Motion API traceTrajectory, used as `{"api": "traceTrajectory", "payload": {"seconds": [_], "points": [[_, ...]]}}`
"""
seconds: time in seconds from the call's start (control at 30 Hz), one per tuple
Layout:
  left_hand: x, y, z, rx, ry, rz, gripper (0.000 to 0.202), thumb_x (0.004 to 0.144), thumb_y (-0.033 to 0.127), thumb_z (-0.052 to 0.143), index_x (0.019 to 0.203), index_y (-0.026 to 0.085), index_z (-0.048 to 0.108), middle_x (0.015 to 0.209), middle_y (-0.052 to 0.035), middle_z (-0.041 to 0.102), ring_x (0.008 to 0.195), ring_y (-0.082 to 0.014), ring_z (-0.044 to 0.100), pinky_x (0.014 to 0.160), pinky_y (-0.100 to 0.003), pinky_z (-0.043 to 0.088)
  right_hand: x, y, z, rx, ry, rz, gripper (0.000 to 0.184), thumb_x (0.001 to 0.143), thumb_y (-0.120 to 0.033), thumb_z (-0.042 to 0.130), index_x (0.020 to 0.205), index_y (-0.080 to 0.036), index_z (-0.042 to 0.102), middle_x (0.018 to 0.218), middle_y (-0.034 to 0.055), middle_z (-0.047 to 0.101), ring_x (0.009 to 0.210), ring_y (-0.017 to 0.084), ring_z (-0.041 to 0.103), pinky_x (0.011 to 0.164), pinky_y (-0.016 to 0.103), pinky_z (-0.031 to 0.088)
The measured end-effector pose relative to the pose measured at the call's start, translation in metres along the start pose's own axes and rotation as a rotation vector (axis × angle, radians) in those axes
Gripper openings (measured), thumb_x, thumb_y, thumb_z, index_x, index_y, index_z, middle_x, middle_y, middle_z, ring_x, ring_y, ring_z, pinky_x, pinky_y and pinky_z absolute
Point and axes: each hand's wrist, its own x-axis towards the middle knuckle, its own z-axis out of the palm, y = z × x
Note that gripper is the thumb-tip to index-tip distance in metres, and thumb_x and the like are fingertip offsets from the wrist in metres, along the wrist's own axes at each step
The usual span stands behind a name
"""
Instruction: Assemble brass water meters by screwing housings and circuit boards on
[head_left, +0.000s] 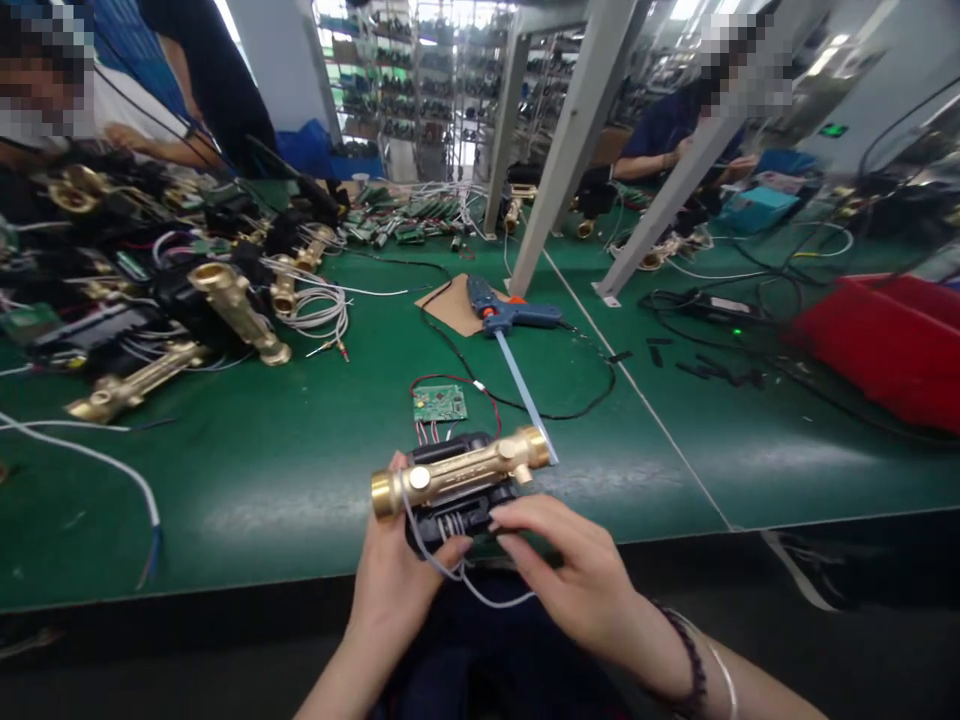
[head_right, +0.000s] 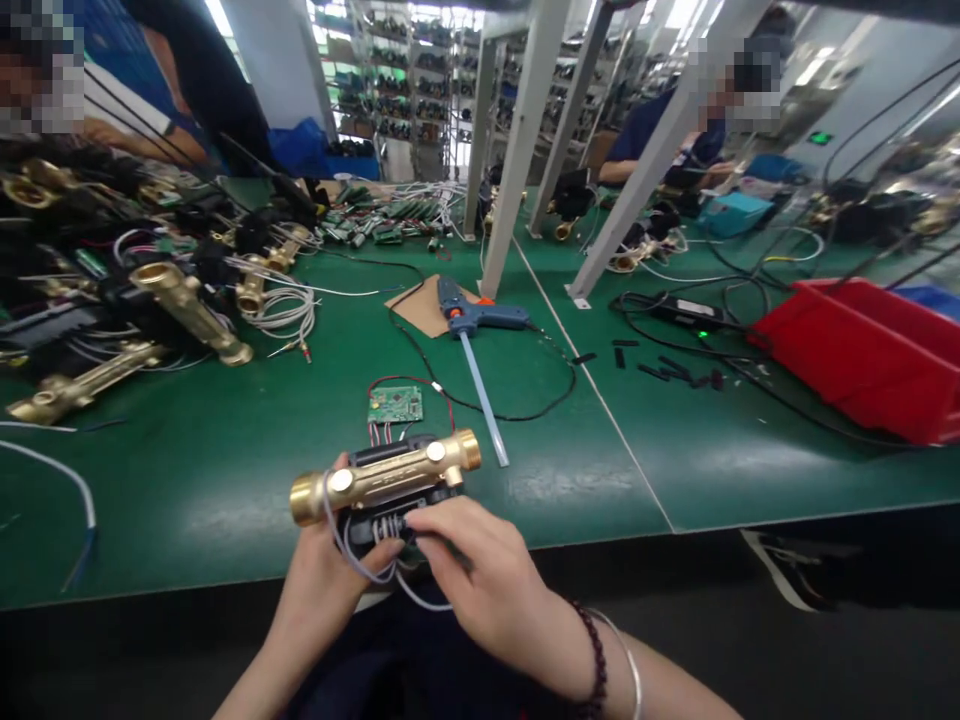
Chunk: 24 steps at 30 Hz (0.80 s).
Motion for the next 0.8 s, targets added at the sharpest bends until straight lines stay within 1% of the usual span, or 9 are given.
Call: {"api": "traceTrajectory", "payload": {"seconds": [0.1,0.17,0.2,0.33,0.4,0.53,0.67,0.73,0.8], "points": [[-0.007,0.004,0.002,0.086,0.08,0.055,0.059,0.074,0.038,0.066,0.126,0.02,0.045,0.126,-0.0146,0.053,0.123,-0.0329,0.047,0.101,-0.052,0.04,0.0,0.008,0.016,-0.167,0.034,-0.24,0.022,0.086,-0.002,0.052,0.101,-0.017,0.059,0.093,0.0065,0.07,0.081,0.014,0.065,0.072,0.023,0.052],[-0.012,0.006,0.005,0.154,0.167,0.086,0.053,0.077,0.044,0.063,0.121,0.019,0.048,0.118,-0.0145,0.056,0.117,-0.033,0.051,0.096,-0.052,0.044,0.001,0.012,0.021,-0.267,0.009,-0.315,0.019,0.086,-0.003,0.051,0.099,-0.015,0.06,0.097,0.0091,0.071,0.077,0.016,0.064,0.066,0.027,0.052],[-0.014,0.006,0.007,0.193,0.218,0.088,0.053,0.078,0.048,0.061,0.119,0.018,0.048,0.116,-0.015,0.056,0.114,-0.0331,0.051,0.093,-0.052,0.046,0.002,0.014,0.022,-0.306,-0.006,-0.324,0.019,0.087,-0.004,0.051,0.099,-0.014,0.061,0.097,0.0095,0.071,0.075,0.016,0.062,0.063,0.027,0.051],[-0.021,0.005,0.014,0.325,0.406,0.055,0.063,0.077,0.062,0.055,0.115,0.012,0.045,0.111,-0.0174,0.05,0.107,-0.034,0.05,0.087,-0.053,0.046,0.004,0.013,0.019,-0.391,-0.033,-0.25,0.021,0.085,-0.004,0.049,0.097,-0.013,0.064,0.092,0.0097,0.07,0.072,0.018,0.055,0.06,0.029,0.048],[-0.022,0.006,0.016,0.345,0.458,0.08,0.057,0.077,0.062,0.056,0.106,0.014,0.047,0.106,-0.0151,0.05,0.106,-0.0332,0.049,0.087,-0.052,0.045,0.004,0.011,0.017,-0.416,-0.045,-0.213,0.021,0.085,-0.005,0.049,0.094,-0.013,0.065,0.091,0.0095,0.069,0.071,0.018,0.053,0.06,0.029,0.048],[-0.021,0.009,0.018,0.359,0.534,0.21,0.035,0.08,0.052,0.059,0.089,0.02,0.046,0.095,-0.0083,0.049,0.101,-0.0289,0.049,0.087,-0.049,0.044,0.005,0.007,0.017,-0.444,-0.096,-0.205,0.021,0.087,-0.007,0.046,0.094,-0.013,0.065,0.092,0.0095,0.069,0.07,0.018,0.052,0.06,0.029,0.047],[-0.019,0.01,0.017,0.367,0.602,0.342,0.022,0.079,0.037,0.065,0.084,0.023,0.049,0.085,-0.0029,0.048,0.085,-0.0222,0.052,0.084,-0.043,0.045,0.008,0.001,0.02,-0.484,-0.114,-0.161,0.022,0.087,-0.007,0.044,0.093,-0.013,0.064,0.092,0.0088,0.068,0.073,0.019,0.052,0.062,0.03,0.046],[-0.023,0.008,0.015,0.348,0.597,0.411,0.017,0.076,0.029,0.068,0.084,0.025,0.054,0.08,-0.0002,0.048,0.076,-0.0193,0.052,0.083,-0.042,0.044,0.01,-0.002,0.021,-0.501,-0.132,-0.124,0.022,0.086,-0.006,0.043,0.091,-0.014,0.063,0.09,0.0079,0.067,0.073,0.019,0.051,0.062,0.031,0.045],[-0.032,0.001,0.013,0.294,0.54,0.402,0.014,0.075,0.023,0.069,0.082,0.027,0.058,0.077,0.0013,0.048,0.07,-0.0177,0.051,0.085,-0.044,0.043,0.009,-0.003,0.021,-0.517,-0.148,-0.101,0.02,0.084,-0.006,0.044,0.089,-0.015,0.062,0.086,0.006,0.065,0.072,0.019,0.05,0.06,0.031,0.043]]}}
